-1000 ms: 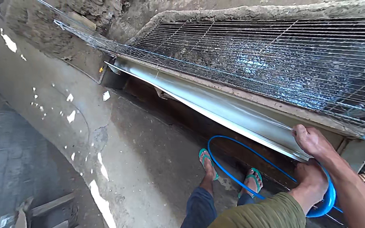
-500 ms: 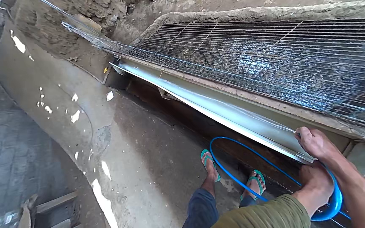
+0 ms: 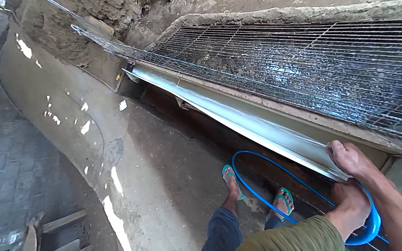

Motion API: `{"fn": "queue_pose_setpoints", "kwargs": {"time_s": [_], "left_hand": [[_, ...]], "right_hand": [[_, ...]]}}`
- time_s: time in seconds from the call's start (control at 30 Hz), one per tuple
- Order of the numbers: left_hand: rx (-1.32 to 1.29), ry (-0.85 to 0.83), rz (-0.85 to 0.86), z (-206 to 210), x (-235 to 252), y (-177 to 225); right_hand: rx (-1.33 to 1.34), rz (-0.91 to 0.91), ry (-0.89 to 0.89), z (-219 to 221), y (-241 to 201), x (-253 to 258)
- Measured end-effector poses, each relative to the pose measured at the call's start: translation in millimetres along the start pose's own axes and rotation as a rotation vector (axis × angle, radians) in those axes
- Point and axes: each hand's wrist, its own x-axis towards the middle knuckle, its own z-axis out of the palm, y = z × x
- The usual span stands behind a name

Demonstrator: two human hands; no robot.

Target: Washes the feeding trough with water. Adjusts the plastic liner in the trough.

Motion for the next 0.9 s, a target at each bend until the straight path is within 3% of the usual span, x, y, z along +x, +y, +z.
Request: {"fn": "queue_pose_setpoints", "kwargs": {"time_s": [0.9], "left_hand": [[-0.012,0.007,-0.032,1.8,2.7,-0.7]], "right_hand": [[0.055,0.025,-0.004,0.4,3.4,2.9]]}}
